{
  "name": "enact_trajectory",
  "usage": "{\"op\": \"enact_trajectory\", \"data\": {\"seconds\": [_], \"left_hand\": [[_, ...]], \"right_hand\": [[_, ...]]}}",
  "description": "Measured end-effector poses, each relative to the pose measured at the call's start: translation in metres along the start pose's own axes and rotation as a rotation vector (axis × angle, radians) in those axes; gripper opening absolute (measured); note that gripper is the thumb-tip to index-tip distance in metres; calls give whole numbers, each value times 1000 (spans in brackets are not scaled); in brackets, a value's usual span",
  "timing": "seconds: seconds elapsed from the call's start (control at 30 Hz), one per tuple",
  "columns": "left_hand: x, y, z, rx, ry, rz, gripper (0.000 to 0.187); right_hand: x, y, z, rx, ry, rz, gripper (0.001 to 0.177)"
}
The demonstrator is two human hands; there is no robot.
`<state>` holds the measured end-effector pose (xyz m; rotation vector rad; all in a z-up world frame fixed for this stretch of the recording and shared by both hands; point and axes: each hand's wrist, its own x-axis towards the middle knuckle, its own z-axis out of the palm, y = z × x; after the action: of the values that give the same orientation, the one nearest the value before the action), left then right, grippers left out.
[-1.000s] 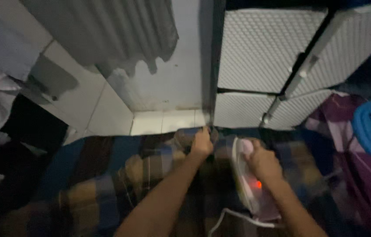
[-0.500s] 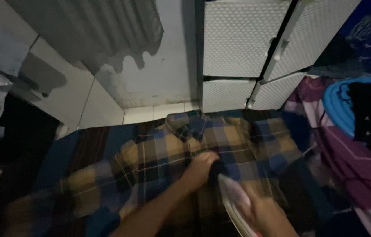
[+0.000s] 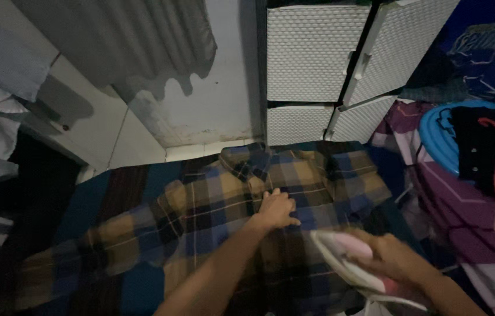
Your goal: The person irons a plaid shirt on a small ironing board. They repeatedly lift, reposition, and smooth the shirt, then use a handheld iron to press the fabric. The shirt is handled one at a time, with frequent adjustments to different sections.
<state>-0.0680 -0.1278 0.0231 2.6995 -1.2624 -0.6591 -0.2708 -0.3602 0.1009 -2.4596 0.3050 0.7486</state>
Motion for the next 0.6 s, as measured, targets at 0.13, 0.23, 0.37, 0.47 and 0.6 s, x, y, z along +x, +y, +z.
{"op": "enact_trajectory", "data": {"seconds": [0.13,0.23,0.37,0.47,0.6], "left_hand": [[14,-5,5,63,-44,-113,41],[25,1,11,61,120,-30,41],[67,30,7,-68,250,330,26],[103,66,1,-113,246,759,34],[124,110,-1,67,-53,881,45]], "right_hand": [[-4,29,13,28,176,6,69],[1,40,12,-71,399,96,65],[-20,17,6,155,158,134,63],[-39,3,1,168,90,57,64],[-45,8,5,95,176,50,69]]}}
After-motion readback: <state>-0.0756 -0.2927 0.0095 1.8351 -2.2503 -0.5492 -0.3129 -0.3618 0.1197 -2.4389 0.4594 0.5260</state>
